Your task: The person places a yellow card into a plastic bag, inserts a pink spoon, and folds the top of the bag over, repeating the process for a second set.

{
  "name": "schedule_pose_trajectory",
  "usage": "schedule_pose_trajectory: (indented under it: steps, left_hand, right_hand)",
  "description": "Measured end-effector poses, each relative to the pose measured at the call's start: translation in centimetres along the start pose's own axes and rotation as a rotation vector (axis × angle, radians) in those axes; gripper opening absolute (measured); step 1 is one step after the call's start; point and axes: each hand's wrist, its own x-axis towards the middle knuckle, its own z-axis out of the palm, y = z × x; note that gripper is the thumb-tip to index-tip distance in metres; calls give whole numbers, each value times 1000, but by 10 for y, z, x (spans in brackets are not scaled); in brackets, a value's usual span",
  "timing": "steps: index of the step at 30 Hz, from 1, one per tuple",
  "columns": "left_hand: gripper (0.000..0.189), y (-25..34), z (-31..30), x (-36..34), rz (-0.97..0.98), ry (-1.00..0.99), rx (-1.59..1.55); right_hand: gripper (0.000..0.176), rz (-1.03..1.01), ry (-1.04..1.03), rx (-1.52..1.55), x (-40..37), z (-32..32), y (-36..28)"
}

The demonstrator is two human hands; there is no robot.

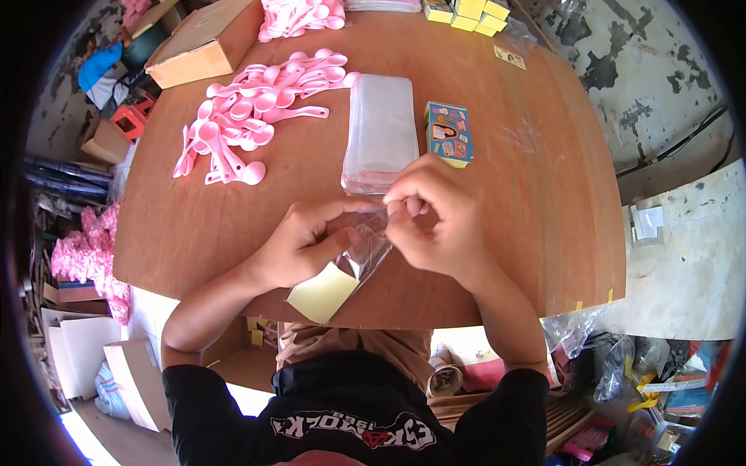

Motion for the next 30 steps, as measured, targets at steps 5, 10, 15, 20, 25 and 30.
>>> schedule_pose_trajectory:
  steps: [5, 10, 15, 20, 25, 30]
  left_hand:
    - [35, 2, -4, 0, -79, 51, 34]
    - [36, -5, 4, -2, 26, 73, 143]
    - [24, -9, 4, -3, 75, 29, 354]
    - [16, -13, 4, -3, 141, -7, 510]
    - [17, -10, 2, -3, 169, -43, 512]
    - [26, -1, 2, -2, 165, -54, 498]
  right_hand:
    - [15, -184, -80, -331, -3, 14, -6]
    - [16, -207, -81, -502, -6, 16, -5]
    - [13, -292, -114, -620, -11, 19, -2]
    - [15, -275, -158, -716, -21, 24, 0]
    - [17, -202, -147, -624, -18, 23, -1]
    - [15, 40, -91, -209, -13, 17, -1]
